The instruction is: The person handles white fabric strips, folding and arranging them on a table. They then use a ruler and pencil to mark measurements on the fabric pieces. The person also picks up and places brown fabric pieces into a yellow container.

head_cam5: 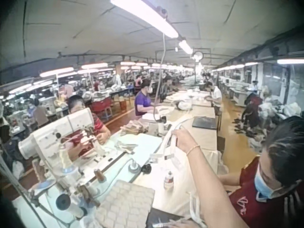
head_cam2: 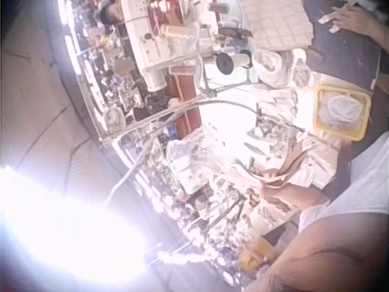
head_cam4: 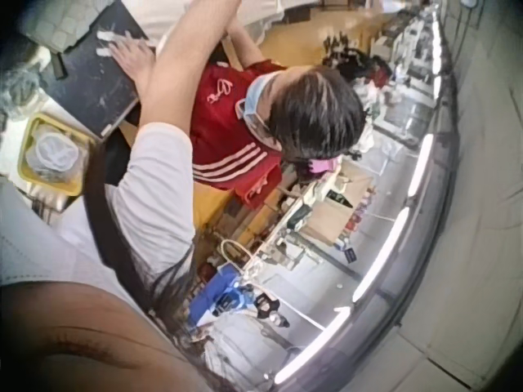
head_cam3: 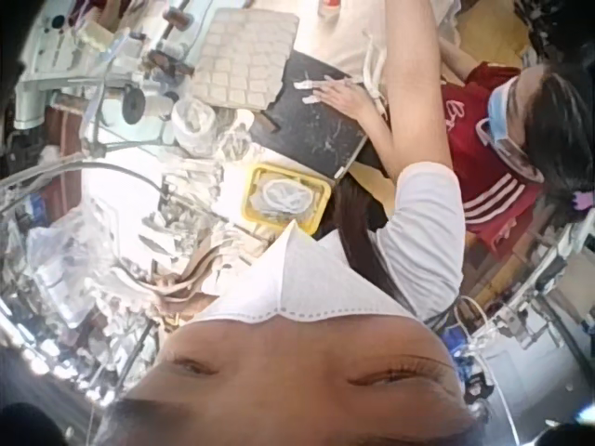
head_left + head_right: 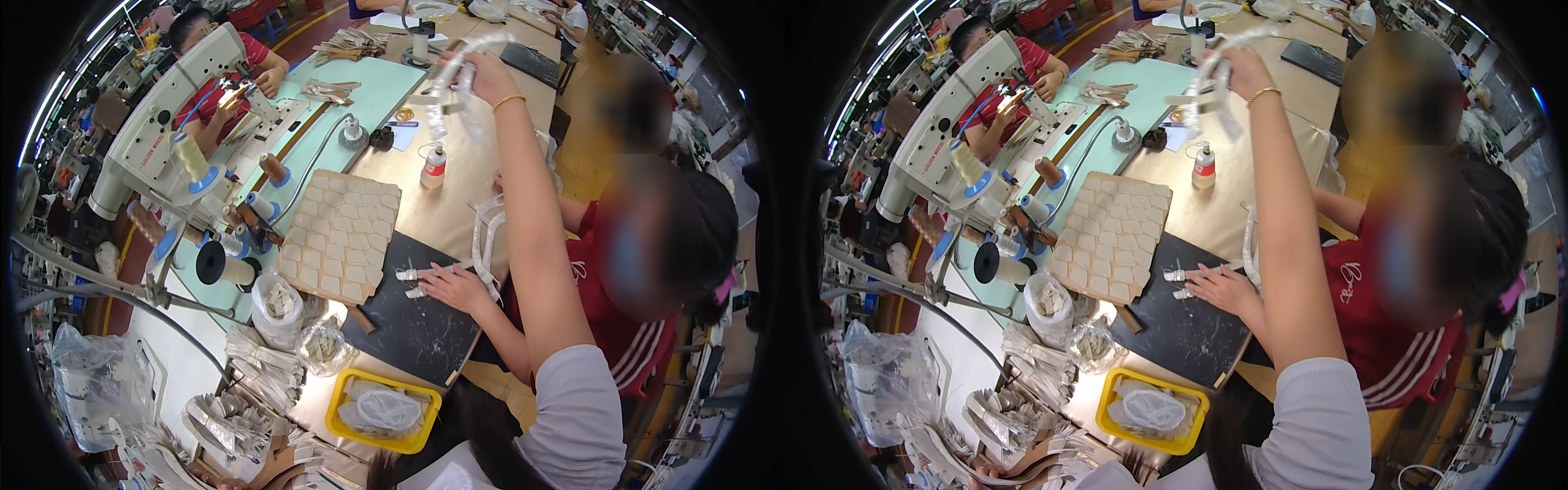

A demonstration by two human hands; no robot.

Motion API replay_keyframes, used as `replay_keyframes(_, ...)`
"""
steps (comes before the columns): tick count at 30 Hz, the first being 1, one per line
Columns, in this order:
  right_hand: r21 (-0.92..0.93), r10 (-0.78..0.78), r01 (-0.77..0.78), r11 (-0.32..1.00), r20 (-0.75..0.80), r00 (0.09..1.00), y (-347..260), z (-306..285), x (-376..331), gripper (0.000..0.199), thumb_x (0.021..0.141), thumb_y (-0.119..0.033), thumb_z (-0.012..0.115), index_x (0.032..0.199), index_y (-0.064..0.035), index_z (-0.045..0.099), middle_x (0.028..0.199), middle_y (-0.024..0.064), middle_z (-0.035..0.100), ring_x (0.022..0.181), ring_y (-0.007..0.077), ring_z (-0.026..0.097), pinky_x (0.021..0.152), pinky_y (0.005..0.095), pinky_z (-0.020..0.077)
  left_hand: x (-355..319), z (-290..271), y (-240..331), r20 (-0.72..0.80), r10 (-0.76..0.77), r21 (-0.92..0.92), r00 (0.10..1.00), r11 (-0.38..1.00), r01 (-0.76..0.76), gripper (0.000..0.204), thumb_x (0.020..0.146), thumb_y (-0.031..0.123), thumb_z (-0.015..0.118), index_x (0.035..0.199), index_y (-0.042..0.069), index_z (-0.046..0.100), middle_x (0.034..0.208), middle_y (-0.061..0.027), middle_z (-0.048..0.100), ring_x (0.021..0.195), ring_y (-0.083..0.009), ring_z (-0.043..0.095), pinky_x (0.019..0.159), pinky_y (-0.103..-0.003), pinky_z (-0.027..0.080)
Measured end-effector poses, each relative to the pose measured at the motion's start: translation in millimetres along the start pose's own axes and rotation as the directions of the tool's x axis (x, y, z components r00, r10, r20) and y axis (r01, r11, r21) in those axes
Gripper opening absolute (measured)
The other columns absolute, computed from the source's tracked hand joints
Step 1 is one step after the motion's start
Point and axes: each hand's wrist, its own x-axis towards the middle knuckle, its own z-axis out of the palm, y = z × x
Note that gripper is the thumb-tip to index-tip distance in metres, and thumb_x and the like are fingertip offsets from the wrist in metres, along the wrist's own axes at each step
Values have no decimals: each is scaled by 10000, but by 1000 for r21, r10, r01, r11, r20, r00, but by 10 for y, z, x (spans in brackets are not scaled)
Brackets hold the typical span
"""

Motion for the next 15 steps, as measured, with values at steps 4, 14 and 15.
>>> replay_keyframes(4,-411,23,-391,823,-665,746,374,-1219,173,532,983,-312,572,1369,28,438,1273,189,581,1130,348,606,886,479,515,-17,207,-70,-19,-7,52,1000,999,7,322,931,264,533,1104,29,396,801,-75,511,634,-157,499,567,-295,454)
replay_keyframes(14,78,28,26,997,-617,786,819,-830,-774,343,952,-170,608,1264,-106,479,1195,92,543,1107,251,573,935,405,468,-112,364,-184,17,-1,86,1000,996,-1,496,947,268,518,1328,20,318,827,-91,571,622,-168,565,561,-310,521)
replay_keyframes(15,113,-6,87,990,-580,814,769,-670,-905,295,950,-150,604,1220,-119,490,1161,84,557,1089,237,584,912,390,476,-124,322,-173,23,5,83,1000,996,-7,516,949,268,516,1351,19,310,830,-92,577,621,-169,571,560,-312,528)
